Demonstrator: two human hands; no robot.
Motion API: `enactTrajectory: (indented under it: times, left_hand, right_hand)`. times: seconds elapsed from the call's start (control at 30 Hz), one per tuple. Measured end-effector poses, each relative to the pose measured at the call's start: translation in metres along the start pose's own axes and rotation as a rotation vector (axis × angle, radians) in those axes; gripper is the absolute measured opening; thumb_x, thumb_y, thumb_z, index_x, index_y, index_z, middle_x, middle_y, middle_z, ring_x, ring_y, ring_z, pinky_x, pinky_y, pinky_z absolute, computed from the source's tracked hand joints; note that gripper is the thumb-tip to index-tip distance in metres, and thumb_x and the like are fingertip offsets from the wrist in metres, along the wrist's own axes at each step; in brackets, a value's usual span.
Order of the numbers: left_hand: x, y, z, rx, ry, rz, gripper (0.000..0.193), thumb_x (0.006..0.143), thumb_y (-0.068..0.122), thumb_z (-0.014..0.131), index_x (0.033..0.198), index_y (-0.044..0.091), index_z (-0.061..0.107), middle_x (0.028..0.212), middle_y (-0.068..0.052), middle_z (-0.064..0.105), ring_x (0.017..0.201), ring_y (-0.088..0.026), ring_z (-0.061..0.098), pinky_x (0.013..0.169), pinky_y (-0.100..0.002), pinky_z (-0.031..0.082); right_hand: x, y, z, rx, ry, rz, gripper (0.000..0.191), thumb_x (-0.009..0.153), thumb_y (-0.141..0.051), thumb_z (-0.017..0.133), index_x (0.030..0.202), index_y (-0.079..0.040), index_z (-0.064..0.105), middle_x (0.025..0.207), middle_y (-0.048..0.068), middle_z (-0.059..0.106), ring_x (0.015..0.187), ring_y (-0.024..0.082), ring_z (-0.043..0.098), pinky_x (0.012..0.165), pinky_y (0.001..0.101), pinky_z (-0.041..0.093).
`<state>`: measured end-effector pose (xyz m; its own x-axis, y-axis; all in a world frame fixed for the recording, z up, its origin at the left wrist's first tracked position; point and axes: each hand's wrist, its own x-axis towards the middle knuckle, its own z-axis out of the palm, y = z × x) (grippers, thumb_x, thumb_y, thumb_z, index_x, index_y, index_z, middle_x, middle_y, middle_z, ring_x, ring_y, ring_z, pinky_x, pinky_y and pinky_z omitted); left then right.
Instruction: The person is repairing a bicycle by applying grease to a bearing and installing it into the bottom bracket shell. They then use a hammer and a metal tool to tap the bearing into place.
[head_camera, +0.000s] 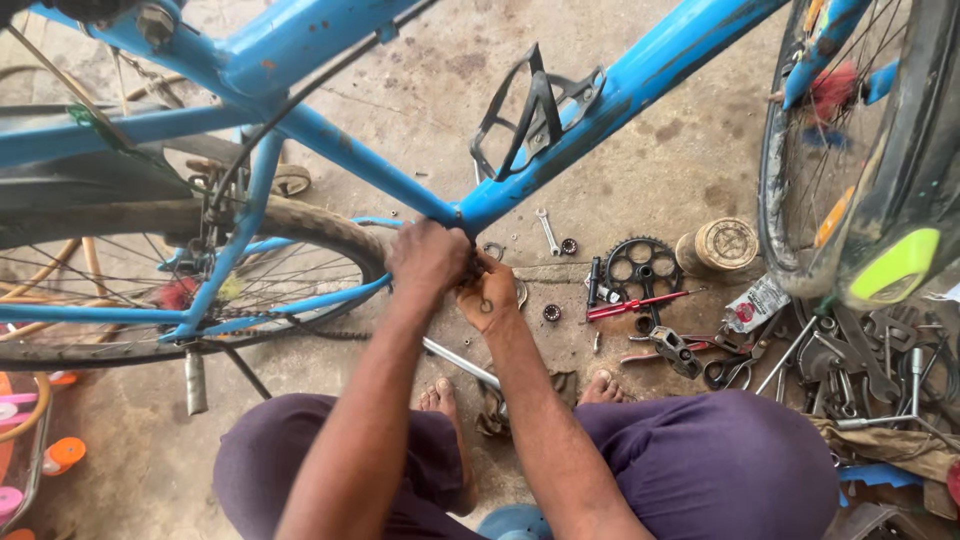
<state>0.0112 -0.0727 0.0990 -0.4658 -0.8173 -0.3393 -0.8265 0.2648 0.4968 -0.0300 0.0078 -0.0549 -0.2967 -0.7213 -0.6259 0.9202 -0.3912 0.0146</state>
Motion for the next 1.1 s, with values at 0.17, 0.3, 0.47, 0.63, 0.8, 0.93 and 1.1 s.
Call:
enactTrajectory:
  times: [0.17,0.3,0.47,0.63,0.8,0.93,1.1]
  left_hand:
    - [-0.007,0.008,0.005,-0.058,0.07,-0.051,0.039,0.077,0.022,0.056,0.104,0.002,0.075,0.111,-0.027,0.07,0.112,-0.05,0.06,0.099,-0.06,0.044]
    - [-0.007,0.008,0.006,-0.003,0.093,-0.01,0.034,0.078,0.02,0.06,0.103,0.002,0.074,0.107,-0.027,0.072,0.108,-0.048,0.063,0.095,-0.057,0.049]
    - [-0.005,-0.001,0.006,-0.06,0.095,0.066,0.029,0.085,0.023,0.06,0.104,0.01,0.078,0.102,-0.025,0.072,0.101,-0.046,0.066,0.093,-0.055,0.051]
    - [-0.006,-0.014,0.01,-0.087,0.241,0.229,0.023,0.083,0.021,0.064,0.098,0.011,0.078,0.093,-0.023,0.074,0.095,-0.044,0.067,0.085,-0.058,0.048]
    - [0.007,-0.029,0.021,-0.094,0.196,0.218,0.028,0.082,0.017,0.06,0.101,0.018,0.08,0.097,-0.02,0.076,0.098,-0.042,0.068,0.09,-0.056,0.049]
    - [0.021,-0.049,0.035,-0.215,0.165,0.226,0.028,0.091,0.019,0.061,0.116,0.012,0.072,0.103,-0.023,0.072,0.1,-0.045,0.065,0.09,-0.056,0.049]
    - [0.005,-0.084,0.034,-0.337,0.164,0.359,0.032,0.088,0.004,0.056,0.117,0.006,0.069,0.117,-0.021,0.071,0.113,-0.04,0.066,0.098,-0.048,0.051]
  right_hand:
    - [-0.005,-0.006,0.005,-0.522,0.03,-0.051,0.026,0.108,-0.025,0.05,0.088,-0.01,0.06,0.066,0.003,0.055,0.047,0.013,0.05,0.04,0.0307,0.041]
    - [-0.008,-0.015,0.004,-0.694,0.074,-0.142,0.026,0.107,-0.025,0.048,0.089,-0.009,0.056,0.059,0.002,0.051,0.036,0.012,0.041,0.031,0.0286,0.031]
    - [0.002,-0.026,-0.003,-0.835,-0.121,-0.324,0.021,0.101,-0.015,0.048,0.104,-0.004,0.066,0.063,0.007,0.059,0.032,0.014,0.043,0.027,0.0283,0.032]
    - [0.016,-0.038,-0.019,-1.045,-0.159,-0.532,0.017,0.106,-0.009,0.058,0.108,0.002,0.071,0.075,0.01,0.064,0.047,0.011,0.048,0.038,0.0283,0.036]
    - [0.017,-0.04,-0.008,-1.255,-0.234,-0.872,0.014,0.102,-0.003,0.064,0.111,0.002,0.073,0.086,0.008,0.069,0.069,0.01,0.061,0.055,0.0299,0.052]
    - [-0.007,-0.035,0.001,-0.845,0.133,-0.481,0.016,0.097,-0.019,0.061,0.102,-0.006,0.07,0.064,0.006,0.058,0.042,0.016,0.049,0.035,0.0329,0.038]
    - [-0.026,-0.008,-0.025,-0.429,0.299,-0.444,0.018,0.098,-0.02,0.06,0.088,-0.005,0.063,0.061,0.01,0.058,0.042,0.023,0.053,0.036,0.0385,0.044]
